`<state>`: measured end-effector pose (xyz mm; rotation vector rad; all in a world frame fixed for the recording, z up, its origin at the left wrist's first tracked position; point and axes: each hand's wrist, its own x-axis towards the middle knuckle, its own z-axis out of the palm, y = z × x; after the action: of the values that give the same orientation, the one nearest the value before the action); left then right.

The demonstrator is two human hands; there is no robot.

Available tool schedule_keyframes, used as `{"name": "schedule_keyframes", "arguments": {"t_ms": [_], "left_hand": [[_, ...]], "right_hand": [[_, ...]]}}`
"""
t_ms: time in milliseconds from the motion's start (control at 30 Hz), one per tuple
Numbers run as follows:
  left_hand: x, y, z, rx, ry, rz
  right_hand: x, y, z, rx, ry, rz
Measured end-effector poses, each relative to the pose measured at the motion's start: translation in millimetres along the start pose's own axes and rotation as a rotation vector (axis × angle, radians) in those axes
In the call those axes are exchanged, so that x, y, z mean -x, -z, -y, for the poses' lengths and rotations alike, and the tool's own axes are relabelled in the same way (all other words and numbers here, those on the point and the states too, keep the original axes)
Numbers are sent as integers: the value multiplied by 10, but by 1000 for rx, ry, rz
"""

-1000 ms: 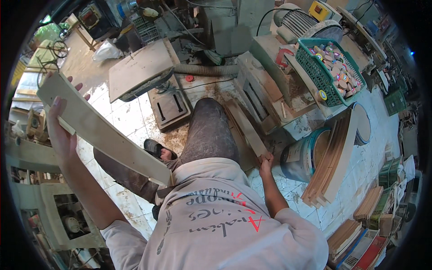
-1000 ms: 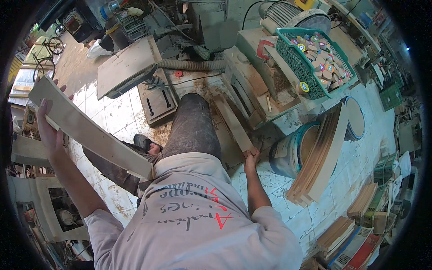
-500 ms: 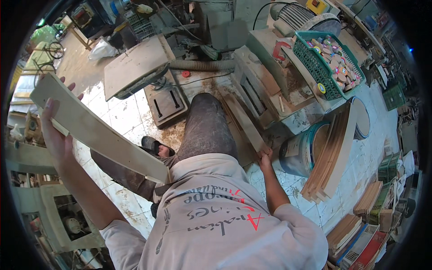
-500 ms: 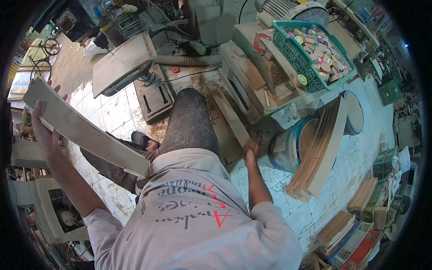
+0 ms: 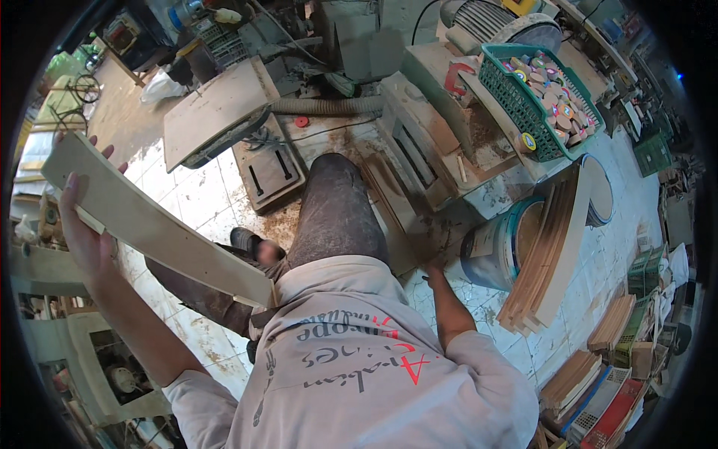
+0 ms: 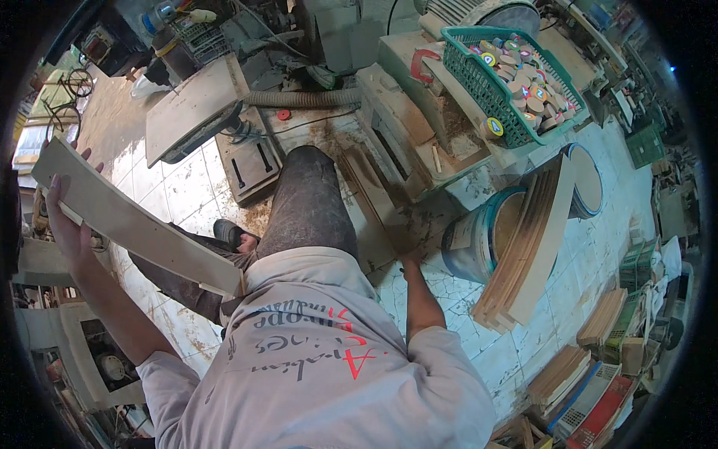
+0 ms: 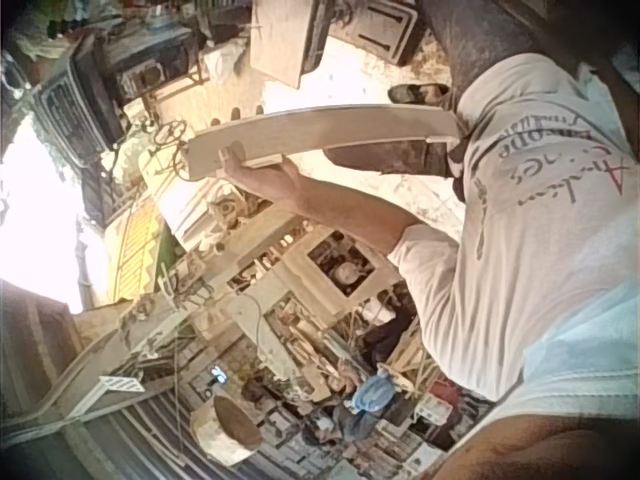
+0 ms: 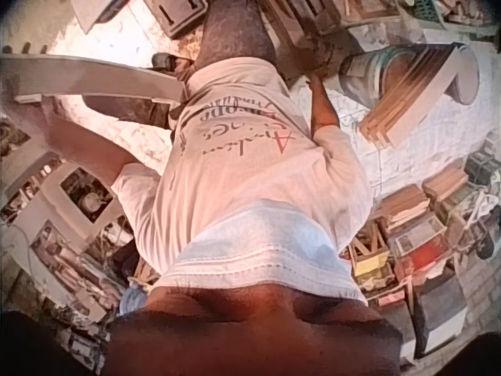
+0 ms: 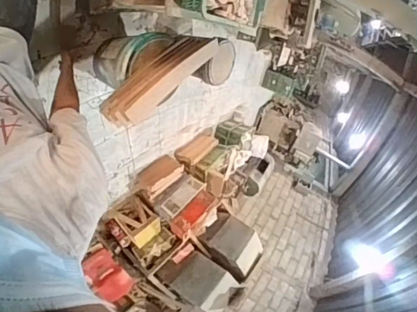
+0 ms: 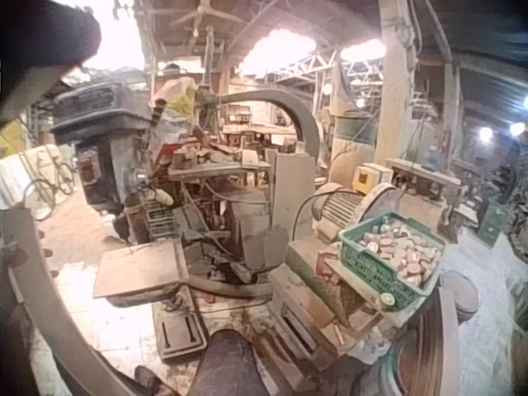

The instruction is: The person sits on the floor and uses a drill press to drill holes into small rectangular wooden pieces. They repeatedly pick up a piece, position it under the drill bit, operate the machine, and then inspect the drilled piece before placing it aside.

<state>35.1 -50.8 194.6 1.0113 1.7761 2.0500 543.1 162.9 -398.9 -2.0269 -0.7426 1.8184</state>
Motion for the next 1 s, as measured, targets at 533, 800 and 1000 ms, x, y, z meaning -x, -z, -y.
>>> {"name": "schedule_keyframes", "arguments": {"t_ms": [533,800,1000], "left_hand": [[-63,170,1,74,35,21],[-137,74,-15,67,70,63],[-94,41,-29,-4,11,30]], "right_hand": [[-379,-255,547,1499,918,5],[-527,-313,277,992,565,-318],[-378,-297,316,1021,698,-245]]}}
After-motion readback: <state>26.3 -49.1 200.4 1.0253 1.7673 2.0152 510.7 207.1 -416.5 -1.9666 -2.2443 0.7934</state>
